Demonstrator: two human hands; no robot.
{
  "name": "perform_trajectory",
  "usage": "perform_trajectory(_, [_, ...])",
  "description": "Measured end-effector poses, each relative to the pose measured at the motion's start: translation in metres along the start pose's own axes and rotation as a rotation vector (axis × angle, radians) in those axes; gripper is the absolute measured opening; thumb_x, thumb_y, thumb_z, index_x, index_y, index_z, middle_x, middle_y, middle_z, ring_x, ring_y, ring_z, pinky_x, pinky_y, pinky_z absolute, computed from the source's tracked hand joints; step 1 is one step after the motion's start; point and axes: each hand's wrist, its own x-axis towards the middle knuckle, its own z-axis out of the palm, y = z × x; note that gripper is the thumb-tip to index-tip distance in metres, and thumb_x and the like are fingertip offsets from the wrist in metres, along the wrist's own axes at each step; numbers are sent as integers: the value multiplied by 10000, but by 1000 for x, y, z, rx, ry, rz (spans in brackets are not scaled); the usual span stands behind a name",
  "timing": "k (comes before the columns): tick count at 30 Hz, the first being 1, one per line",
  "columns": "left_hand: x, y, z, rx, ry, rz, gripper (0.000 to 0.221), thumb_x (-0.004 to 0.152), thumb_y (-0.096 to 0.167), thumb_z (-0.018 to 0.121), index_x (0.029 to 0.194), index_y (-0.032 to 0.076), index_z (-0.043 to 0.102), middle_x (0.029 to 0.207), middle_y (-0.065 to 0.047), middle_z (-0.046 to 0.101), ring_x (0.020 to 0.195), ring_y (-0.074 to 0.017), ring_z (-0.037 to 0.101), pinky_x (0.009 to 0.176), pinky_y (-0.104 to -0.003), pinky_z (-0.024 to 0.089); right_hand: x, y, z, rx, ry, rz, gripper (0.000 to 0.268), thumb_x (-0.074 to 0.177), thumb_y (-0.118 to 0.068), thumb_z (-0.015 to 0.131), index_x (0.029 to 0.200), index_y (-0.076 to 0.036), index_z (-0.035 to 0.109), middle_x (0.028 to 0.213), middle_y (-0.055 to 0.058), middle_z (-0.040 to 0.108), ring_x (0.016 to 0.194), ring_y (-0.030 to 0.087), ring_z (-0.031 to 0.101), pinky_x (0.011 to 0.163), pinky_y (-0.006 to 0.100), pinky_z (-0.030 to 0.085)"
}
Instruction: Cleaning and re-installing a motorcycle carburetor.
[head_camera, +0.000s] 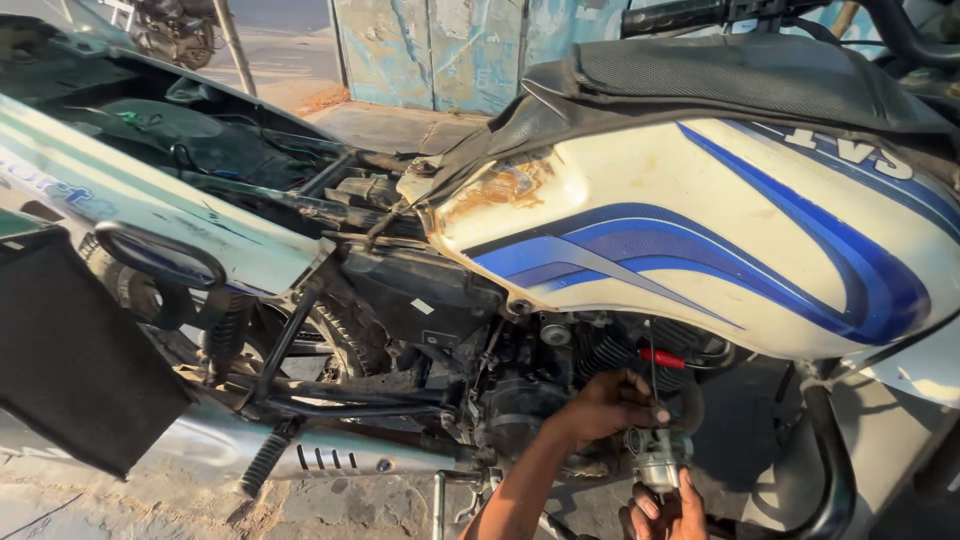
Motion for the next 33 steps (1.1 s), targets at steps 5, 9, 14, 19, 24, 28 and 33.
perform_trajectory(5, [9,-4,-13,-61,-145,-120,255,840,222,854,1029,129,709,1000,-26,755,974,-141,704,852,-306,569,11,-5,14,-104,38,17,772,1010,-691,427,1458,-67,358,729,108,564,504,210,553,409,358,464])
perform_trajectory(9, [6,-8,-10,101,-142,-5,334,918,268,849,1123,16,771,1018,-63,767,1002,-151,703,896,-314,565,28,-7,23,-260,869,20,778,917,-689,419,1394,-74,413,867,148,649,610,257,694,493,405,558])
perform_trajectory(14, [1,-6,-10,141,-81,37,353,887,221,861,1172,35,766,1017,-54,767,982,-121,697,898,-308,559,27,21,10,-995,800,-368,463,941,-237,691,1296,18,540,821,207,647,561,267,654,454,424,543])
perform_trajectory(19, [-3,14,-11,36,-110,81,515,797,137,892,1275,76,712,892,-18,698,852,-89,653,790,-286,544,13,33,74,-1029,996,-441,410,924,-168,709,1266,12,573,779,162,656,568,213,624,466,374,485])
perform_trajectory(24, [-2,21,-9,2,-81,47,397,799,125,888,1151,36,729,840,20,702,798,-71,680,722,-240,568,5,34,81,-959,842,-471,399,981,-314,662,1117,58,614,648,173,605,498,228,606,458,348,478])
perform_trajectory(28, [4,14,-11,-24,-94,44,396,779,111,899,1134,30,745,817,32,689,804,-65,680,739,-239,583,3,29,131,-603,854,-330,458,999,-471,581,1085,-22,591,639,76,513,462,184,503,434,324,385])
perform_trajectory(33, [4,24,-15,36,-27,-67,202,748,81,885,910,37,774,850,-31,792,831,-111,760,851,-254,579,3,28,140,-379,714,-270,396,938,-549,536,963,-154,538,601,26,471,402,152,454,330,307,313])
